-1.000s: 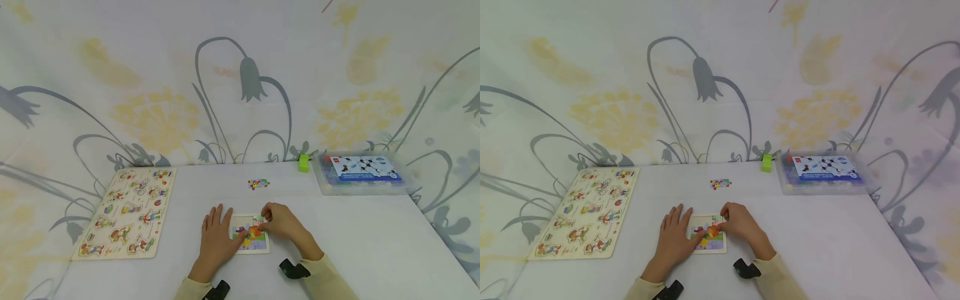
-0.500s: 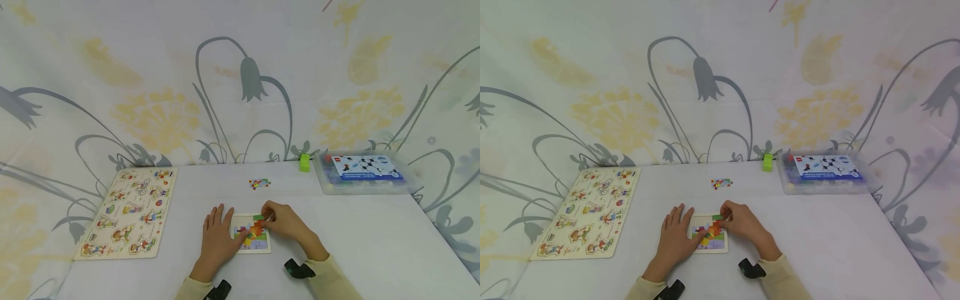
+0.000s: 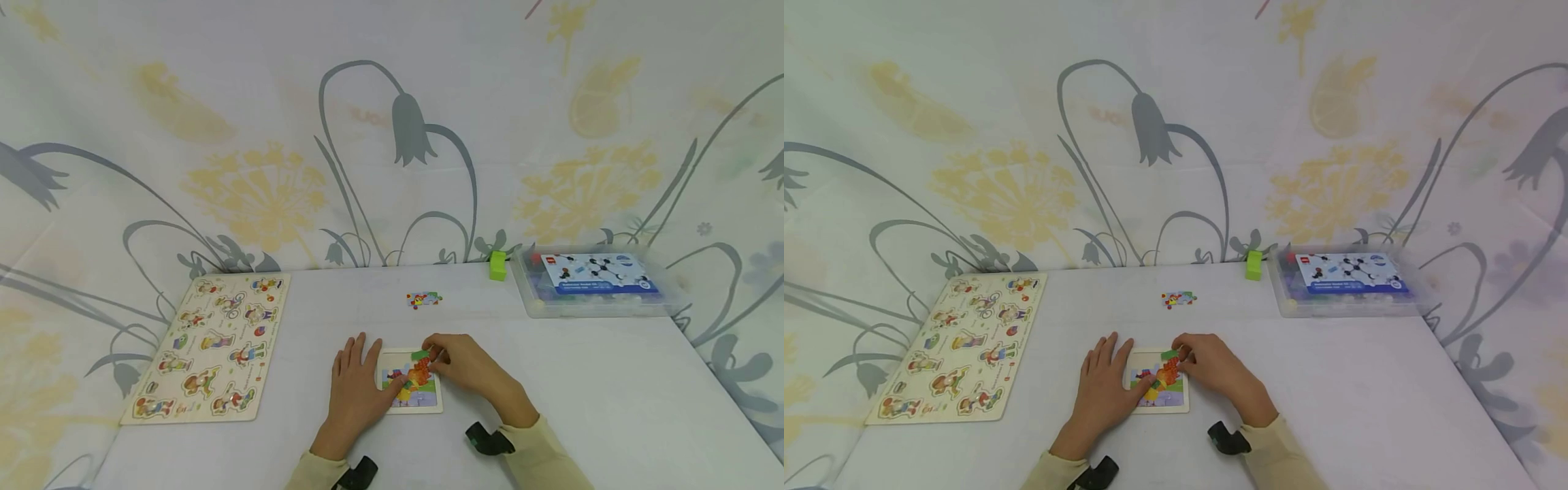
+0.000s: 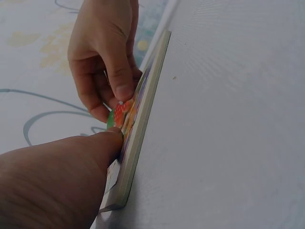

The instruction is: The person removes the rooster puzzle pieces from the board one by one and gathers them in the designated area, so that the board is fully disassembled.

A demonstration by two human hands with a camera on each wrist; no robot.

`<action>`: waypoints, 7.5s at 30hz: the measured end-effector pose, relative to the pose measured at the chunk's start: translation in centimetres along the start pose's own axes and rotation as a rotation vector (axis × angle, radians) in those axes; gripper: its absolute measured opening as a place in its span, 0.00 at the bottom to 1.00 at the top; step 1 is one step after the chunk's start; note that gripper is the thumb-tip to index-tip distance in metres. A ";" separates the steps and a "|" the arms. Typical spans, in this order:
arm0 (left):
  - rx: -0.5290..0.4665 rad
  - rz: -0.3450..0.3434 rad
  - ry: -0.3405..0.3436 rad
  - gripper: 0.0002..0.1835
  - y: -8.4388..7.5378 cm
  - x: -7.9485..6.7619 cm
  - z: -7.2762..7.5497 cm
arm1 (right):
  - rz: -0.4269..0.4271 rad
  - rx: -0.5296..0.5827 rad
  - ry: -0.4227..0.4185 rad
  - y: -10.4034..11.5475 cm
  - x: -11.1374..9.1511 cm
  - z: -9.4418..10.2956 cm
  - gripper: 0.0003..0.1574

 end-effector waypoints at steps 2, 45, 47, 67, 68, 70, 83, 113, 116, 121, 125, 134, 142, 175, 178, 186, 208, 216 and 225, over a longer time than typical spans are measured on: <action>0.001 0.001 0.000 0.43 0.1 0.1 0.0 | 0.028 -0.008 -0.033 -0.5 0.1 0.5 0.15; -0.048 -0.248 0.379 0.64 -0.2 -0.3 -0.2 | -0.124 0.127 -0.187 -1.6 1.4 0.2 0.18; -0.042 -0.246 0.380 0.64 -0.1 -0.2 -0.1 | -0.004 0.085 -0.082 1.4 1.0 -2.0 0.17; -0.077 -0.266 0.375 0.63 0.0 -0.5 0.4 | 0.040 0.032 -0.036 4.9 1.3 -4.7 0.11; -0.080 -0.265 0.376 0.63 -0.1 -0.5 0.5 | 0.037 0.034 -0.031 4.9 1.3 -4.7 0.10; -0.084 -0.263 0.378 0.62 -0.1 -0.6 0.5 | 0.043 0.030 -0.023 4.8 1.2 -4.7 0.09; -0.096 -0.265 0.392 0.63 0.0 -0.6 0.3 | 0.184 -0.103 0.064 5.5 0.8 -4.9 0.12; -0.103 -0.241 0.317 0.48 0.3 -0.3 -0.2 | 0.220 -0.093 0.072 5.0 0.5 -4.3 0.13; -0.100 -0.224 0.312 0.49 0.3 -0.1 -0.1 | 0.172 -0.036 0.010 3.8 1.5 -2.4 0.15; -0.115 -0.206 0.294 0.50 0.4 0.2 0.1 | 0.010 -0.018 -0.125 -0.3 3.9 0.4 0.15; -0.118 -0.195 0.313 0.50 0.4 0.0 -0.1 | -0.072 -0.069 -0.146 -2.5 5.3 1.0 0.14; -0.102 -0.208 0.313 0.48 0.0 0.1 -0.3 | -0.113 -0.133 -0.207 -3.2 6.0 1.7 0.11; -0.091 -0.202 0.342 0.49 0.4 -0.1 -1.4 | -0.041 -0.055 -0.149 -1.0 2.7 0.6 0.17; -0.102 -0.221 0.254 0.45 -0.1 -0.3 -0.1 | 0.162 -0.202 0.125 4.8 -0.3 -3.5 0.21; -0.090 -0.225 0.241 0.47 -0.1 -0.3 -0.2 | 0.178 -0.230 0.139 4.8 -0.3 -3.6 0.21; -0.083 -0.214 0.222 0.50 -0.5 -0.5 -0.2 | 0.176 -0.187 0.149 3.8 -0.1 -3.0 0.24; -0.091 -0.214 0.218 0.46 -0.7 -0.3 -0.3 | 0.042 -0.099 -0.284 -5.3 2.4 3.4 0.24; -0.096 -0.206 0.216 0.45 -0.6 -0.4 0.0 | 0.021 -0.073 -0.365 -5.4 2.6 3.5 0.24; -0.103 -0.215 0.213 0.45 -0.7 -0.4 0.0 | -0.028 0.016 -0.410 -5.0 1.4 3.5 0.23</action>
Point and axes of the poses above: each hand's wrist, its own x-axis towards the middle knuckle, its own z-axis out of the back of the hand, y = z × x, the point moved 10 cm from there along x, towards the middle knuckle, and after that the axes turned 6 degrees about z, right-handed, at the moved point
